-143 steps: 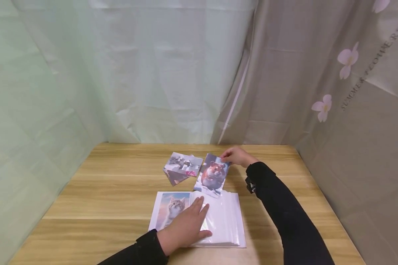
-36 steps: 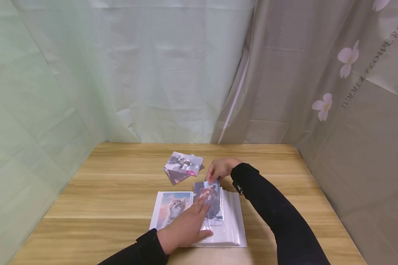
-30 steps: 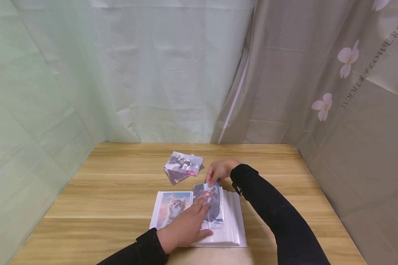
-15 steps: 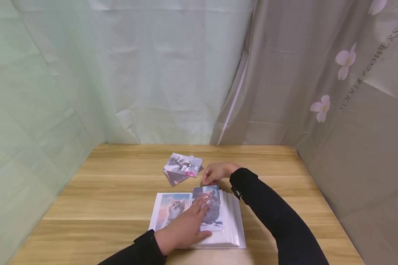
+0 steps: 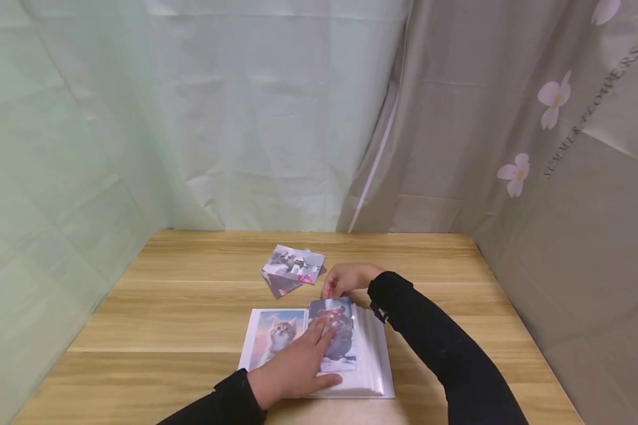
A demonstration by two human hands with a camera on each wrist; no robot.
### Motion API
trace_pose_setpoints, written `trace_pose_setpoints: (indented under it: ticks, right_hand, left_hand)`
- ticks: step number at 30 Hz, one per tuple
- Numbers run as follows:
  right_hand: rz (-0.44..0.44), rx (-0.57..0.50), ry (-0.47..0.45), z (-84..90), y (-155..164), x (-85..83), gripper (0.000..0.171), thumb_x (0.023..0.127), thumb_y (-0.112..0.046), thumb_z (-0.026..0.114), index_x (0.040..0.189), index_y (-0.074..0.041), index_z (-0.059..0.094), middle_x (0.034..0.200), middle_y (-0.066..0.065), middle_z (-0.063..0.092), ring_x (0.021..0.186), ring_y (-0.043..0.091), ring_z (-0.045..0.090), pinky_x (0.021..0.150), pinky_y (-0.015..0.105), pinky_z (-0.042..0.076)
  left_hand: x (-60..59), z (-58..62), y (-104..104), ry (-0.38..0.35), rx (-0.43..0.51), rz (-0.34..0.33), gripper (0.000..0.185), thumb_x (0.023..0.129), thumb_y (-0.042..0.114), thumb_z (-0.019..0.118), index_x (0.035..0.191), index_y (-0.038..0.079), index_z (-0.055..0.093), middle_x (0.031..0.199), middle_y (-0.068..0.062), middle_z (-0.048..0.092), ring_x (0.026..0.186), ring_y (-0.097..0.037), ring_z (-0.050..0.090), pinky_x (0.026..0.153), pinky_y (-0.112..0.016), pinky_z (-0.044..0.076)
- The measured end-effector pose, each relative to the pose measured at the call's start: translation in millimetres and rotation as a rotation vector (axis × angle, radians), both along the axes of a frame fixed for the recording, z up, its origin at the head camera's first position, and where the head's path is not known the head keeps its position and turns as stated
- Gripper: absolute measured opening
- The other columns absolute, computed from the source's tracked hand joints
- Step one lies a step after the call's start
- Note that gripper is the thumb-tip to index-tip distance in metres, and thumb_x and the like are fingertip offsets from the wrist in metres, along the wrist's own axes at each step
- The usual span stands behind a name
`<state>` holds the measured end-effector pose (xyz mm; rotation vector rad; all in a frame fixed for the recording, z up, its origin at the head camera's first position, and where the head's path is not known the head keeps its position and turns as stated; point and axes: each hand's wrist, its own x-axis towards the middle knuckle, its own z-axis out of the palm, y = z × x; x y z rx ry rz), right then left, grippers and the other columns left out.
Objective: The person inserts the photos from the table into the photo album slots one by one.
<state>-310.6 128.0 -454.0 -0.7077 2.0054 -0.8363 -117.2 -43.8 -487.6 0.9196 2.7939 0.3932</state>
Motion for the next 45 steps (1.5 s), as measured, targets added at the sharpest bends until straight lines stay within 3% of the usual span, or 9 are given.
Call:
trace_pose_setpoints:
  ticks: [22,45]
  right_hand:
    - [0.068,0.048,-0.046,3.1,-6.5,4.8,0.016,0.087,0.008,0.067,0.096,0.0,0.076,0.078,0.0,0.067,0.066,0.011,0.054,0.06,0.021,0.046]
    - [0.081,0.058,-0.011,2.9,-6.7,9.1,0.015,0.086,0.01,0.069,0.092,-0.001,0.078,0.074,-0.001,0.068,0.061,0.008,0.054,0.055,0.02,0.045]
  left_hand:
    - [0.2,0.0,-0.5,0.003,-0.001,-0.001,0.094,0.092,0.065,0.056,0.157,0.002,0.029,0.163,-0.02,0.022,0.151,-0.033,0.02,0.116,-0.042,0.033]
    - [2.6,3.1,0.6,0.003,-0.003,-0.005,0.093,0.091,0.066,0.057,0.155,0.003,0.034,0.162,-0.021,0.025,0.15,-0.033,0.022,0.115,-0.042,0.034]
